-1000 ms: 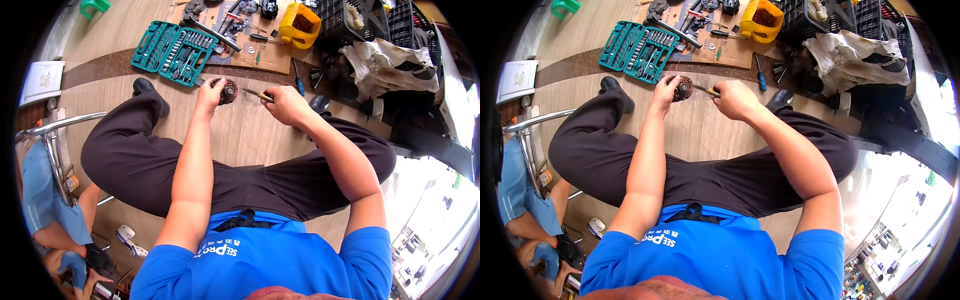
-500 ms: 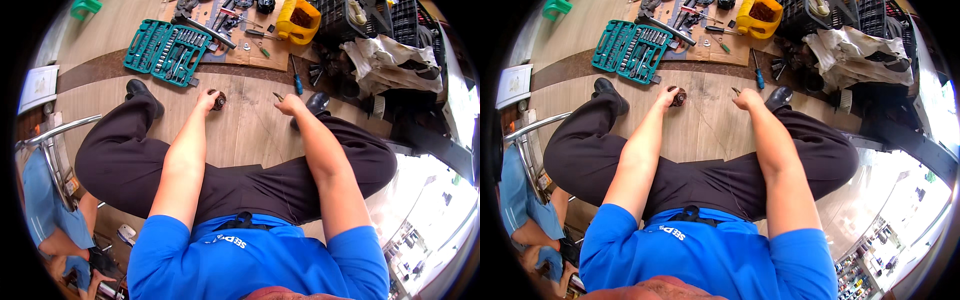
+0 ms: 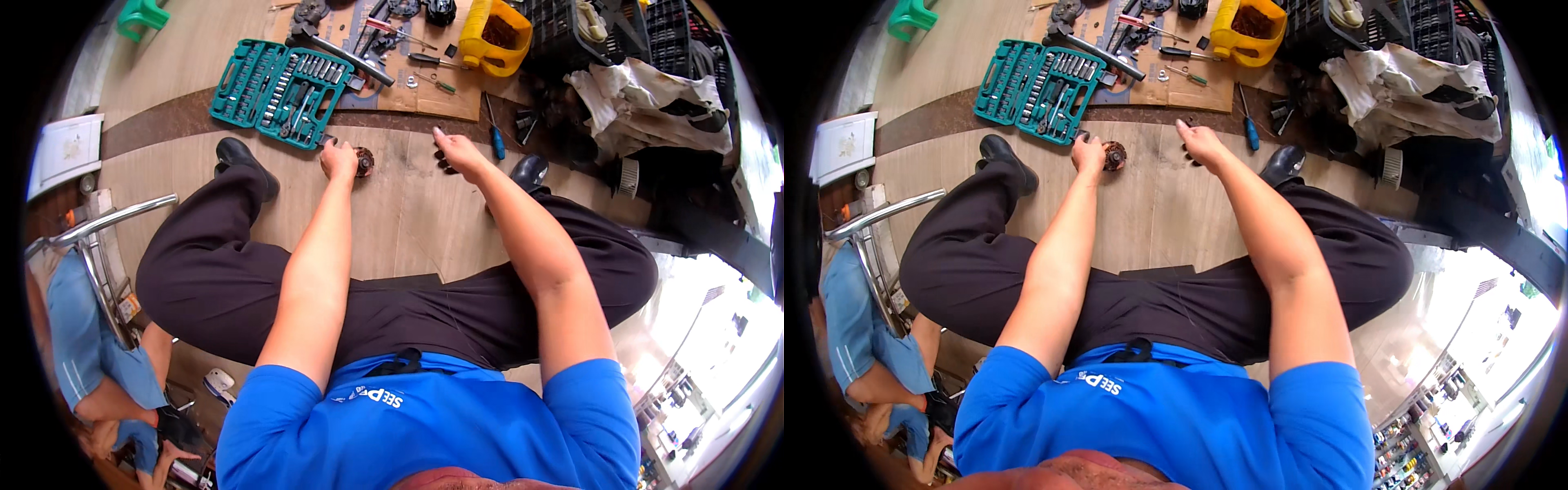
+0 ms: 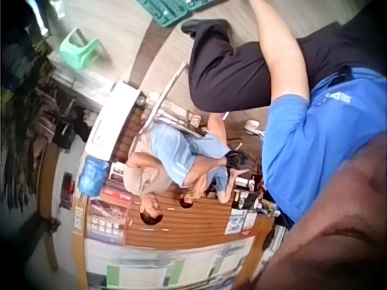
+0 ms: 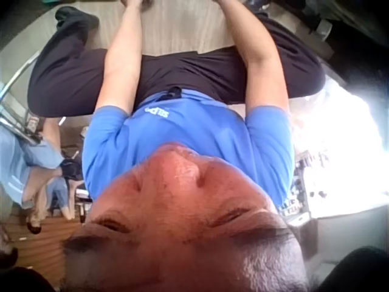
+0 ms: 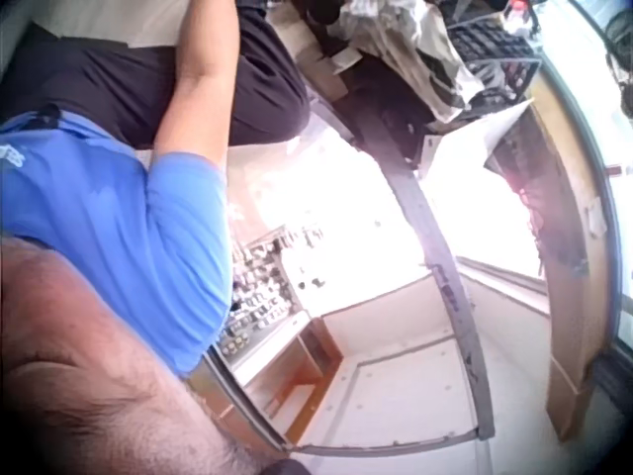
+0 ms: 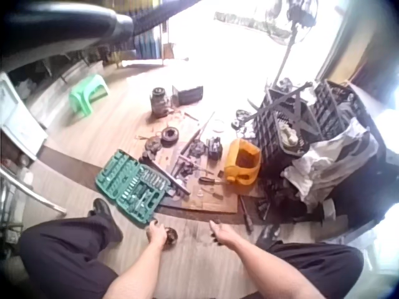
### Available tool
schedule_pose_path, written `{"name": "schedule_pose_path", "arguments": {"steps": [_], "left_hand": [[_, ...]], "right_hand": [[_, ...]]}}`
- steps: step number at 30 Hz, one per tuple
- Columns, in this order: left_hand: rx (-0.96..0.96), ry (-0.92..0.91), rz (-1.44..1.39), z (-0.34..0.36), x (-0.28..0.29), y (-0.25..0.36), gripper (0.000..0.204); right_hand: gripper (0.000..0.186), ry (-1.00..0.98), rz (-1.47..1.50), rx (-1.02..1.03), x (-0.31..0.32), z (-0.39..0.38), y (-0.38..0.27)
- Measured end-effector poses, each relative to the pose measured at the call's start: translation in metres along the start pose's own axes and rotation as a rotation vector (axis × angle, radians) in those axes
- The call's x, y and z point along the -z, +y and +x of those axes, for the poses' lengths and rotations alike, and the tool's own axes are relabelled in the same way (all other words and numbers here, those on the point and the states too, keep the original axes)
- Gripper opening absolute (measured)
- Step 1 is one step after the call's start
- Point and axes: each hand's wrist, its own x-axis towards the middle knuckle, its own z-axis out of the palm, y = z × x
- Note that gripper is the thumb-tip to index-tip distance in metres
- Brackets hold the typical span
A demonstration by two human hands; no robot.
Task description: The person disassembles and repairs an electric motor component, using a screwdriver and pliers to manipulate the internal wiring and copper coils.
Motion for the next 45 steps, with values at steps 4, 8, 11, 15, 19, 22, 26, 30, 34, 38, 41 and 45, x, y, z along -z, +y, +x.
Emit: {"name": "schedule_pose_path", "arguments": {"steps": [4, 8, 11, 15, 19, 22, 26, 30, 34, 38, 41, 45], "left_hand": [[0.033, 0.009, -0.172, -0.003, 0.006, 0.007, 0.042], [0.052, -0.057, -0.536, 0.007, 0.010, 0.006, 0.035], [0.026, -0.254, -0.780, -0.015, 0.020, 0.056, 0.028], [-0.083, -0.585, -1.065, -0.035, 0.090, 0.145, 0.019], [-0.394, -0.760, -1.104, -0.064, 0.194, 0.240, 0.033], [-0.248, -1.223, -1.347, -0.093, 0.229, 0.278, 0.051], [-0.283, -1.324, -1.209, -0.123, 0.230, 0.301, 0.044], [-0.463, -1.068, -1.054, -0.054, 0.220, 0.239, 0.038], [-0.312, -0.687, -1.000, -0.063, 0.240, 0.254, 0.044], [-0.302, -0.650, -1.032, -0.037, 0.230, 0.271, 0.043], [-0.364, -0.827, -1.094, 0.009, 0.264, 0.263, 0.032], [-0.313, -1.030, -1.129, 0.009, 0.258, 0.277, 0.023]], "right_hand": [[0.087, -0.454, 0.267, -0.154, -0.035, -0.085, -0.040], [0.092, -1.072, 0.659, -0.168, -0.060, -0.196, -0.070], [0.049, -0.948, 0.383, 0.078, -0.043, -0.261, -0.099], [0.022, -0.304, 0.184, 0.249, -0.002, -0.294, -0.164], [0.019, 0.046, 0.185, 0.517, 0.052, -0.307, -0.228], [0.020, 0.162, 0.151, 0.536, 0.047, -0.305, -0.244], [0.027, 0.271, -0.121, 0.842, 0.050, -0.260, -0.235], [0.027, 0.288, -0.316, 0.957, 0.002, -0.203, -0.233], [0.018, 0.355, -0.287, 0.999, -0.041, -0.144, -0.247], [0.013, 0.407, -0.562, 1.063, -0.031, -0.137, -0.250], [0.019, 0.399, -0.759, 1.192, -0.039, -0.117, -0.261], [0.026, 0.346, -0.790, 1.126, -0.048, -0.100, -0.266]]}}
